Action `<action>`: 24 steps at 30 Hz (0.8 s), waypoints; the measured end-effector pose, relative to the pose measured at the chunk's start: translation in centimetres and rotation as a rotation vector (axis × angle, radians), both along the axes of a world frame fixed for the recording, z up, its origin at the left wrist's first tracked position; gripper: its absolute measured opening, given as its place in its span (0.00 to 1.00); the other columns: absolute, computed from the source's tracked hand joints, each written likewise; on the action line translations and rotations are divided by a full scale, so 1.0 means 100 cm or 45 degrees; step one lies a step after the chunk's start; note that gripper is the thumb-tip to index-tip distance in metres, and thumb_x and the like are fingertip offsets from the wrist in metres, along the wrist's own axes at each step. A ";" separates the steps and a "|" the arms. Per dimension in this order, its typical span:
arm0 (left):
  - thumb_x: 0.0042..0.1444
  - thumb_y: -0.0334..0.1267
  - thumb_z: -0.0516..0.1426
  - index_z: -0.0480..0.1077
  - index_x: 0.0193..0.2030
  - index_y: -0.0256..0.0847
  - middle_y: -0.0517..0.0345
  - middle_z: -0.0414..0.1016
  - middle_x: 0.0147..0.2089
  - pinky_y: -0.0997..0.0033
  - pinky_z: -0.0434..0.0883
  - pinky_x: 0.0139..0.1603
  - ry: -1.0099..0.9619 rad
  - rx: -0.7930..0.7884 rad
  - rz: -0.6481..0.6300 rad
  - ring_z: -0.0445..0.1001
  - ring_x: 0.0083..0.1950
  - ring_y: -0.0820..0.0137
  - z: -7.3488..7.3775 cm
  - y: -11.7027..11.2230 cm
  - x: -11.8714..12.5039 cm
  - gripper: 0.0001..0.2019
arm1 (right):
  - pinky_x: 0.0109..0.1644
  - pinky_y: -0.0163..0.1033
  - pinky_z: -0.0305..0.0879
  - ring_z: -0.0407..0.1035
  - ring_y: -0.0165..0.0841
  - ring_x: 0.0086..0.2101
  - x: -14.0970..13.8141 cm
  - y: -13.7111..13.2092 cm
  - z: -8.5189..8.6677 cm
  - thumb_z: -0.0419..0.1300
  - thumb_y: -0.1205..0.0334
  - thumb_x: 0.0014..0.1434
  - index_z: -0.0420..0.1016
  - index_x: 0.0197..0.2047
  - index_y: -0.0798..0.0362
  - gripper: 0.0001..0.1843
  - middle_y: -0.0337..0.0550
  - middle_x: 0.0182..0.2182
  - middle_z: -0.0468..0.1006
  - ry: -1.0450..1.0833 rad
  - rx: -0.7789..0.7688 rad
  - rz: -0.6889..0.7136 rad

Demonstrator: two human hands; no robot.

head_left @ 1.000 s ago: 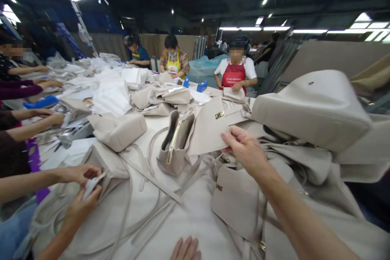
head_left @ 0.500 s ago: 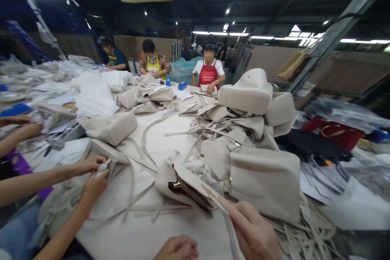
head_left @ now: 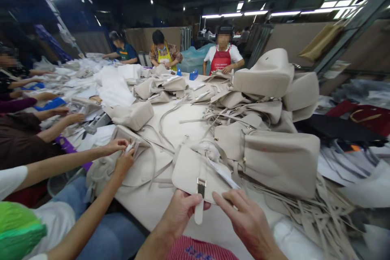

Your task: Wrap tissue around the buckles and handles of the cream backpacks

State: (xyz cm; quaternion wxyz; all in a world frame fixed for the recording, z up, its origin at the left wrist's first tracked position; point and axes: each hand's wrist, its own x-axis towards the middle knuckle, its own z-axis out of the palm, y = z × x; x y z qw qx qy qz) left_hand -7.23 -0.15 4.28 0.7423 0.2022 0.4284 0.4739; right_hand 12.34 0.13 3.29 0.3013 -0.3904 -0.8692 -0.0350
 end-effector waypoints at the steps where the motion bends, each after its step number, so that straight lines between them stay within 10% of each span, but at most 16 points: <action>1: 0.38 0.33 0.68 0.76 0.40 0.33 0.49 0.79 0.39 0.61 0.74 0.45 -0.013 0.001 -0.010 0.77 0.41 0.62 0.000 0.000 0.001 0.18 | 0.38 0.36 0.69 0.70 0.31 0.32 0.000 -0.001 -0.002 0.50 0.70 0.65 0.75 0.51 0.46 0.18 0.43 0.31 0.77 0.003 -0.005 -0.024; 10: 0.40 0.34 0.65 0.77 0.37 0.34 0.50 0.80 0.38 0.62 0.73 0.47 0.180 0.079 -0.138 0.76 0.43 0.61 -0.002 -0.001 0.005 0.14 | 0.41 0.38 0.74 0.74 0.37 0.40 0.010 -0.014 -0.013 0.56 0.64 0.61 0.73 0.49 0.49 0.13 0.48 0.39 0.78 0.248 -0.321 -0.054; 15: 0.41 0.40 0.67 0.77 0.41 0.38 0.50 0.79 0.42 0.59 0.73 0.47 0.313 0.110 -0.209 0.75 0.48 0.57 -0.013 -0.009 0.002 0.18 | 0.28 0.32 0.69 0.72 0.31 0.28 0.020 -0.013 -0.004 0.54 0.65 0.63 0.72 0.38 0.49 0.05 0.42 0.29 0.76 0.538 -0.374 -0.272; 20: 0.44 0.44 0.64 0.78 0.44 0.38 0.49 0.80 0.44 0.56 0.73 0.48 0.423 0.136 -0.360 0.75 0.47 0.56 -0.014 -0.015 0.001 0.20 | 0.45 0.43 0.70 0.72 0.41 0.44 0.009 0.005 0.008 0.61 0.57 0.58 0.69 0.51 0.50 0.18 0.49 0.45 0.77 0.309 -0.262 -0.399; 24: 0.45 0.39 0.62 0.80 0.39 0.44 0.54 0.81 0.43 0.55 0.66 0.58 0.709 0.349 -0.496 0.74 0.50 0.54 -0.016 -0.021 0.004 0.13 | 0.40 0.42 0.68 0.72 0.39 0.37 -0.004 0.013 -0.007 0.55 0.66 0.60 0.72 0.47 0.50 0.12 0.46 0.39 0.79 0.072 -0.229 -0.474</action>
